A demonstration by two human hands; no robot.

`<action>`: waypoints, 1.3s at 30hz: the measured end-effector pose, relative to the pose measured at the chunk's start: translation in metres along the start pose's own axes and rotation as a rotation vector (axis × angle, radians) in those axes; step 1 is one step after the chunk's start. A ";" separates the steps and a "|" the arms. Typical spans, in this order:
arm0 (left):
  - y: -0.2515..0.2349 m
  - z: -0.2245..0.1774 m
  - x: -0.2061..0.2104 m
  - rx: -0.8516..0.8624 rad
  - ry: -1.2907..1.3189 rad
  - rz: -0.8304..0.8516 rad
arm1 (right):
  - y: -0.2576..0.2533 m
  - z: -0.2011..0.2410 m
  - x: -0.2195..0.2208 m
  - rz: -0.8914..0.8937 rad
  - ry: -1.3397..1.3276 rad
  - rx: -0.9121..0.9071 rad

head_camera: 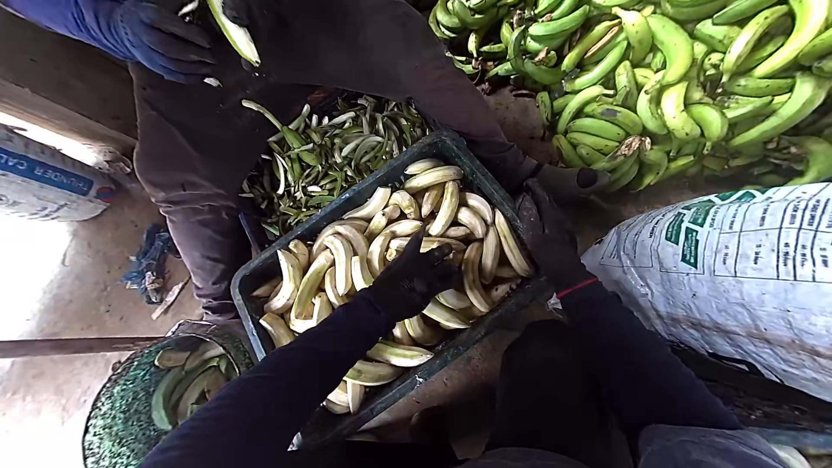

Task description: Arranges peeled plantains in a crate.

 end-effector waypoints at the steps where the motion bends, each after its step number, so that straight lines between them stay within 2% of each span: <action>1: -0.002 0.001 -0.004 -0.002 0.003 0.040 | 0.000 0.000 0.000 -0.004 0.006 0.003; 3: -0.005 0.002 -0.018 -0.069 0.015 0.183 | -0.002 -0.001 0.000 -0.001 0.022 0.012; 6: -0.007 -0.002 -0.059 -0.265 0.106 0.367 | -0.004 -0.005 0.000 -0.008 -0.025 0.025; 9: -0.020 -0.016 -0.074 -0.204 0.083 0.194 | -0.003 -0.003 -0.002 -0.027 -0.180 0.043; 12: -0.059 -0.039 -0.050 -0.090 -0.121 0.107 | -0.002 -0.006 -0.002 -0.033 -0.283 0.039; 14: -0.085 -0.048 -0.012 -0.037 -0.118 0.146 | -0.004 -0.010 0.000 -0.039 -0.310 0.024; 15: -0.096 -0.051 0.011 -0.053 -0.075 0.216 | -0.005 -0.011 0.001 -0.034 -0.303 0.027; 17: -0.106 -0.050 0.048 -0.259 0.110 0.347 | -0.007 -0.010 0.001 -0.031 -0.264 0.037; 22: -0.086 -0.066 0.063 -0.665 0.250 0.241 | -0.006 -0.008 0.000 -0.015 -0.230 0.051; 24: -0.075 -0.073 0.064 -0.812 0.478 0.129 | -0.006 -0.008 0.002 -0.008 -0.244 0.045; 25: -0.075 -0.079 0.064 -0.825 0.546 0.067 | -0.005 -0.007 0.001 -0.007 -0.255 0.043; 30: -0.087 -0.069 0.090 -0.635 0.431 -0.102 | -0.002 -0.010 0.002 -0.013 -0.330 0.040; 33: -0.086 -0.059 0.084 -0.553 0.431 -0.109 | -0.004 -0.015 0.004 -0.062 -0.371 0.034; 34: -0.082 -0.053 0.073 -0.563 0.450 -0.197 | -0.005 -0.016 0.004 -0.077 -0.378 0.034; 37: -0.073 -0.032 0.018 -0.742 0.392 -0.577 | -0.004 -0.014 0.000 -0.091 -0.373 0.034; 39: -0.077 -0.028 0.001 -0.751 0.281 -0.781 | -0.005 0.002 -0.008 -0.052 -0.334 0.082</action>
Point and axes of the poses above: each hand's wrist, its own y-axis away from the middle knuckle, its own x-axis out of the palm, z = x × y, the point moved 4 cm from there along -y, towards the middle knuckle, and after that the axes turned 10 degrees about -z, right-handed, at the moved point
